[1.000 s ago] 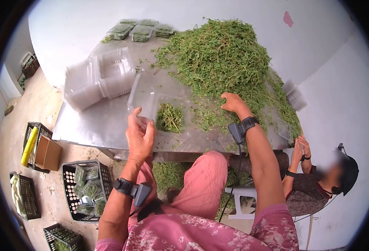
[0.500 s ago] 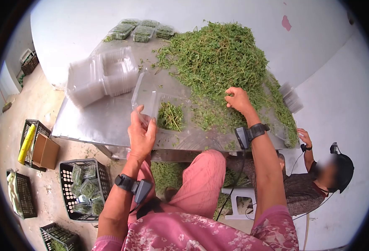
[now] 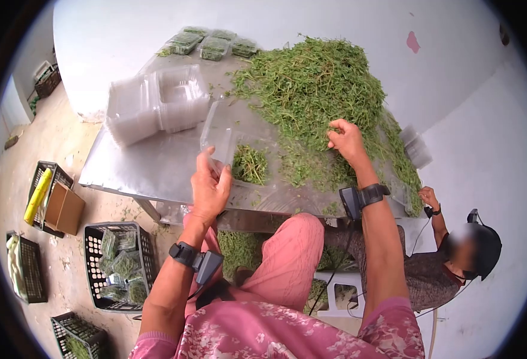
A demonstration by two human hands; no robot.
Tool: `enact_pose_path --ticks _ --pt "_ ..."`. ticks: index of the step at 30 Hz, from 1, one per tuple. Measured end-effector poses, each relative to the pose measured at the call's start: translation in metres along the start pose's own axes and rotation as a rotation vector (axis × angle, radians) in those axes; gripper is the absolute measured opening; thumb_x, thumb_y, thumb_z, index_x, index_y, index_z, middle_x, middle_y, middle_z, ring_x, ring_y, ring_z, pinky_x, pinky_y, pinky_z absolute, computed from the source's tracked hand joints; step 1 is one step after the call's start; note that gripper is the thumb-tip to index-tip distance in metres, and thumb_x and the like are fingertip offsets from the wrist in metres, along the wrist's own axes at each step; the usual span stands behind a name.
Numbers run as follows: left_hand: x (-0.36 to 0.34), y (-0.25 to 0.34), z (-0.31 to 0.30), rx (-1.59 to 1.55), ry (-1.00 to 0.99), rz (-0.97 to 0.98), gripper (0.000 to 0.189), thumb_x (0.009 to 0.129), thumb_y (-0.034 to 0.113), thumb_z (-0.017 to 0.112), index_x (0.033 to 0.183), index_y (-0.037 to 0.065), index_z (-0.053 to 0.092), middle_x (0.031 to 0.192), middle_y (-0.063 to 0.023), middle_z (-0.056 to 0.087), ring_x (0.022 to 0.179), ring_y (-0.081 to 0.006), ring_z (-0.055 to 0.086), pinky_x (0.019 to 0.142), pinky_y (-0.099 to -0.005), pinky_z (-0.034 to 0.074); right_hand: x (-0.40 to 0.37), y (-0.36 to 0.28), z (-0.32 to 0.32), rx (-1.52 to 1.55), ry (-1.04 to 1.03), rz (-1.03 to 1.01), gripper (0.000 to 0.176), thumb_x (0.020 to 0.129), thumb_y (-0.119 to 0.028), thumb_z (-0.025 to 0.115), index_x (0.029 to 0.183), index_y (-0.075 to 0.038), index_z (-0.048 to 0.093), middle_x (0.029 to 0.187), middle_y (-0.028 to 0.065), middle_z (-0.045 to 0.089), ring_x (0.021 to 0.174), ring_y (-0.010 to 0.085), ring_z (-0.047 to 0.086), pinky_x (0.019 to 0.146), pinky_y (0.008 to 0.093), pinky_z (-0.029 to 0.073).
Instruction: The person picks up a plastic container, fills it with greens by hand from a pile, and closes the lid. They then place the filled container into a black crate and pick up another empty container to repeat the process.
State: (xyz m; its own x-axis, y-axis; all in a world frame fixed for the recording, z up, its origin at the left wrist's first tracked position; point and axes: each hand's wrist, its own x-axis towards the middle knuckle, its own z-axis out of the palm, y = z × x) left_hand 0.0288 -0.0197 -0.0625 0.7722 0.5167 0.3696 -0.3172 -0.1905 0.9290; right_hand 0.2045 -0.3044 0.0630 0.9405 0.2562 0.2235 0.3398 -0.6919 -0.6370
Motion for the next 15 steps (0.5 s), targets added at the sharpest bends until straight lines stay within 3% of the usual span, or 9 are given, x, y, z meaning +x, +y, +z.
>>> enact_pose_path --ticks 6,9,12,15 --pt "-0.001 0.002 0.001 0.009 -0.004 -0.002 0.047 0.085 0.004 0.063 0.128 -0.001 0.044 0.068 -0.0056 0.058 0.057 -0.013 0.055 0.058 -0.0283 0.047 -0.025 -0.067 0.008 0.002 -0.003 -0.098 0.023 0.085 -0.009 0.064 0.107 -0.001 0.063 0.077 0.0054 0.066 0.061 0.0107 0.064 0.055 0.0271 0.048" --pt "0.0 0.0 0.001 0.012 -0.004 -0.005 0.047 0.085 0.005 0.063 0.128 0.0 0.044 0.067 -0.0057 0.058 0.056 -0.0137 0.055 0.058 -0.0287 0.047 -0.042 -0.096 0.027 -0.041 0.066 -0.229 0.022 0.082 -0.005 0.064 0.104 -0.002 0.063 0.079 0.0094 0.064 0.066 0.0171 0.064 0.06 0.0304 0.05" --pt "0.0 -0.001 0.001 0.02 -0.008 0.001 0.048 0.085 0.005 0.063 0.129 0.0 0.044 0.067 -0.0054 0.058 0.056 -0.0141 0.056 0.058 -0.0291 0.048 -0.056 -0.103 0.049 -0.147 0.015 -0.5 0.021 0.08 -0.004 0.063 0.101 -0.002 0.063 0.086 0.013 0.063 0.075 0.0259 0.064 0.068 0.0351 0.051" --pt "0.0 0.0 0.001 0.02 -0.009 -0.003 0.048 0.085 0.005 0.063 0.129 0.0 0.044 0.067 -0.0053 0.058 0.056 -0.014 0.055 0.058 -0.0293 0.048 -0.065 -0.09 0.07 -0.098 -0.269 -0.552 0.02 0.081 -0.003 0.061 0.102 0.0 0.063 0.091 0.0118 0.062 0.074 0.0225 0.062 0.067 0.0341 0.05"
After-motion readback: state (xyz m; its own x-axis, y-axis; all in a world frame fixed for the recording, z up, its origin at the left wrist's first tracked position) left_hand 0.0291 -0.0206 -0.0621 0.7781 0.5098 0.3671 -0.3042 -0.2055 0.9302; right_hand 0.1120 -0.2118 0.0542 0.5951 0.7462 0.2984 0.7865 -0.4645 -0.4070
